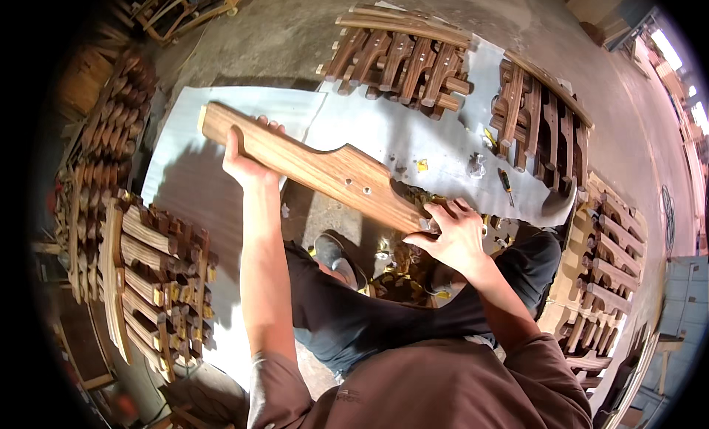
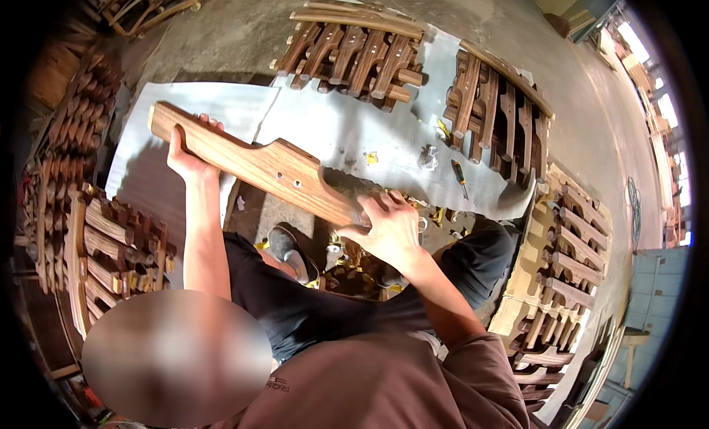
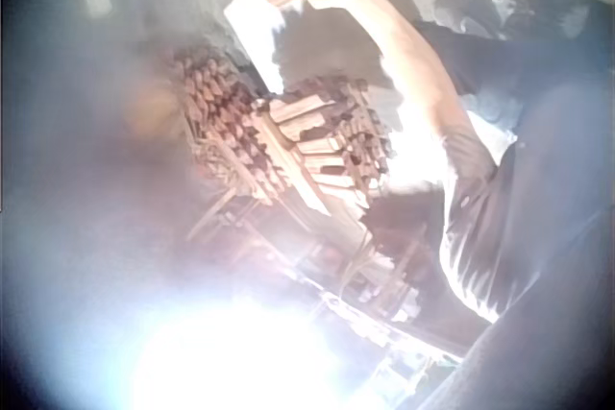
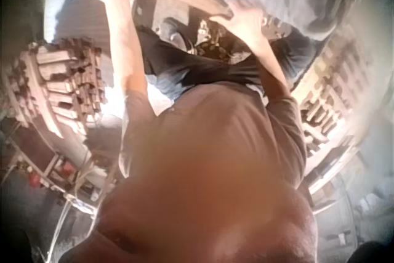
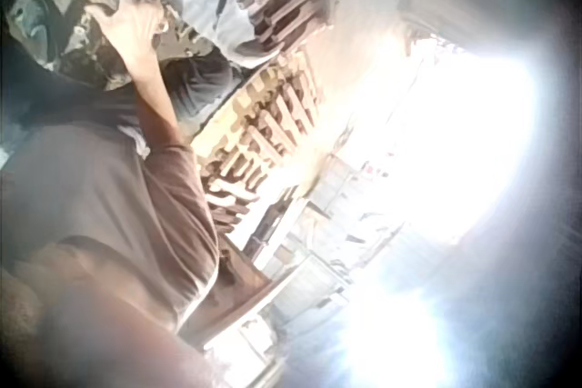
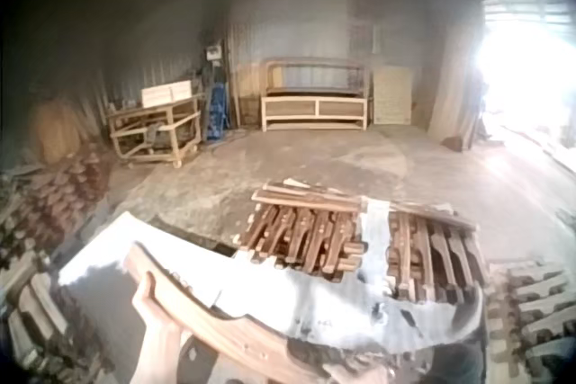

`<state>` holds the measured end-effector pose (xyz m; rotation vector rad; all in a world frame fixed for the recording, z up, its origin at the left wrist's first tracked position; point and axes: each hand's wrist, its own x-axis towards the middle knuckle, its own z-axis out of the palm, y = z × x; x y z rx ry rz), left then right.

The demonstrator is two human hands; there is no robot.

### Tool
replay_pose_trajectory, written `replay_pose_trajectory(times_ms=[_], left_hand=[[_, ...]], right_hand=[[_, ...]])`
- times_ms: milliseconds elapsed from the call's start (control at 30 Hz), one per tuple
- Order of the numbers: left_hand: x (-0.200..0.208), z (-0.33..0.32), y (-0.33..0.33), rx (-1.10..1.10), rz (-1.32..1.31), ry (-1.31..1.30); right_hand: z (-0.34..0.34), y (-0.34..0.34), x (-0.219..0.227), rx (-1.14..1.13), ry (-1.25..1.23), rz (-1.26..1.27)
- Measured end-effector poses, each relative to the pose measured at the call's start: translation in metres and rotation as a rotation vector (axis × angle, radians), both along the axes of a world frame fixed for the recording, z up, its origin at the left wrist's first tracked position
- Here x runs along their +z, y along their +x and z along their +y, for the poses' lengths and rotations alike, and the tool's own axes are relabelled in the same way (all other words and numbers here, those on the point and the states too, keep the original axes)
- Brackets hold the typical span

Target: The person sands and scrapes the surfaces and edges of wooden furniture components using a small hand tool while sitting on the floor among several stacks of similar wooden parts.

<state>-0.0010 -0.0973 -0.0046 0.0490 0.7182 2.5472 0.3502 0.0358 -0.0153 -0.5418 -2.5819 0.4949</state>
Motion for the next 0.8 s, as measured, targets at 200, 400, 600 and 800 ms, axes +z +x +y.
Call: replay_pose_trajectory(times_ms=[200,400,600,800], left_hand=[[0.013,0.013,0.017,0.103,-0.052,-0.042],[0.011,0.015,0.019,0.050,-0.159,-0.016],[-0.024,0.028,0.029,-0.301,0.022,-0.673],[-0.037,0.037,0.079,-0.515,1.906,-1.460]], right_hand=[[0.010,0.000,0.001,-0.045,0.288,-0.183],[0.041,-0.020,0.009,-0.057,0.498,-0.130],[0.122,-0.053,-0.011,-0.155,0.407,-0.241],[0.221,-0.109,-0.046,-0.270,0.322,-0.312]])
